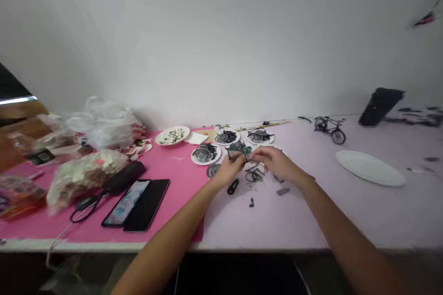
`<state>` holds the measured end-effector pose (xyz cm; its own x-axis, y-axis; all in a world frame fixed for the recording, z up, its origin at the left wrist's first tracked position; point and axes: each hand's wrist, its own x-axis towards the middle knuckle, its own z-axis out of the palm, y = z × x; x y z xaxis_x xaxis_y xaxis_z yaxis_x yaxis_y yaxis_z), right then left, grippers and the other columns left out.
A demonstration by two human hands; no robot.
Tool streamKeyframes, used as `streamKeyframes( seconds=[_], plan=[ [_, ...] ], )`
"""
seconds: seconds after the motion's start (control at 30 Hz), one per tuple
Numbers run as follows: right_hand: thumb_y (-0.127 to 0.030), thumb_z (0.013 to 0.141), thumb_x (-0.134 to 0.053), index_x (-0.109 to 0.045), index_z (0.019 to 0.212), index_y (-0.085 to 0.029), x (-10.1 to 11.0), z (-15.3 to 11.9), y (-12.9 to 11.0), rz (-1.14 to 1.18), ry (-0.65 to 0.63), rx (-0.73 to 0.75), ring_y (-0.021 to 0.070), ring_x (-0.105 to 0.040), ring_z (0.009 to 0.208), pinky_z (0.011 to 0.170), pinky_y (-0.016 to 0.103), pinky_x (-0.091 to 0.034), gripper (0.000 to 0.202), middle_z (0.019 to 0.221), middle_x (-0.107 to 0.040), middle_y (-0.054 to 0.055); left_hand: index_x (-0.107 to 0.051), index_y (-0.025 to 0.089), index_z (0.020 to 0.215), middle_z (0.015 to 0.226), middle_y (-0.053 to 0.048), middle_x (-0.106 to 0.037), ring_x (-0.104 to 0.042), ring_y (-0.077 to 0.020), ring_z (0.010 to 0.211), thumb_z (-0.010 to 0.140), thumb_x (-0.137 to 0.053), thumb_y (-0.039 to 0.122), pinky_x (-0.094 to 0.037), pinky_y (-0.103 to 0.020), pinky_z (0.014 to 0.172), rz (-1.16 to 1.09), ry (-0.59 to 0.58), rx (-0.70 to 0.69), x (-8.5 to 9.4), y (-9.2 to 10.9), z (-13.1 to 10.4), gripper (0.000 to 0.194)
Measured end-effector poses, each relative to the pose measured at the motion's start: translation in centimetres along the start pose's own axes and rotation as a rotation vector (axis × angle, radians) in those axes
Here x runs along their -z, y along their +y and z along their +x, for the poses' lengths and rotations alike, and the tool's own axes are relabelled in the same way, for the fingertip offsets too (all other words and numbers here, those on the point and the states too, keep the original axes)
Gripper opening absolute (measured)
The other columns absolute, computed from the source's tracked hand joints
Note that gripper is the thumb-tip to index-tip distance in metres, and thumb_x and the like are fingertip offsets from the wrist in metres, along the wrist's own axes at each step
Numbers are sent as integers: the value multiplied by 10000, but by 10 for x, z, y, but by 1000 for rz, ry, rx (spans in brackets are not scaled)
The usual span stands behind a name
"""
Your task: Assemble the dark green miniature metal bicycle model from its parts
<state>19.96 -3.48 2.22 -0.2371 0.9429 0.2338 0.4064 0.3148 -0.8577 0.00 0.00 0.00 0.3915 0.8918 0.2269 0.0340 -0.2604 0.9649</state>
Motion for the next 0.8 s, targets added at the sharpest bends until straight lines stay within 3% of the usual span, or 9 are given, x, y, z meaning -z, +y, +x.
streamKeyframes(
  seconds=[0.23,0.43,0.8],
  plan=[
    [-435,946,-602,-726,996,-228,0,2,0,36,-15,5,159,-597,645,546,283,-501,246,908,-707,53,-562,177,704,597,50,-430,-366,-106,573,817,-546,442,-285,-261,565,26,29,-4,-4,4,-1,289],
    [-445,963,-626,-746,1049,-251,-3,4,11,96,-60,13,253,-722,952,583,293,-565,244,1048,-771,82,-621,173,775,598,41,-447,-400,-127,589,812,-545,412,-331,-262,576,24,60,-2,-6,7,-4,254],
    [-484,914,-680,-816,1046,-219,0,1,8,133,-79,34,258,-765,878,617,322,-586,325,975,-810,103,-627,172,798,748,-2,-599,-523,-139,693,845,-579,284,-467,-268,694,22,115,-68,-12,7,-9,131]
  ],
)
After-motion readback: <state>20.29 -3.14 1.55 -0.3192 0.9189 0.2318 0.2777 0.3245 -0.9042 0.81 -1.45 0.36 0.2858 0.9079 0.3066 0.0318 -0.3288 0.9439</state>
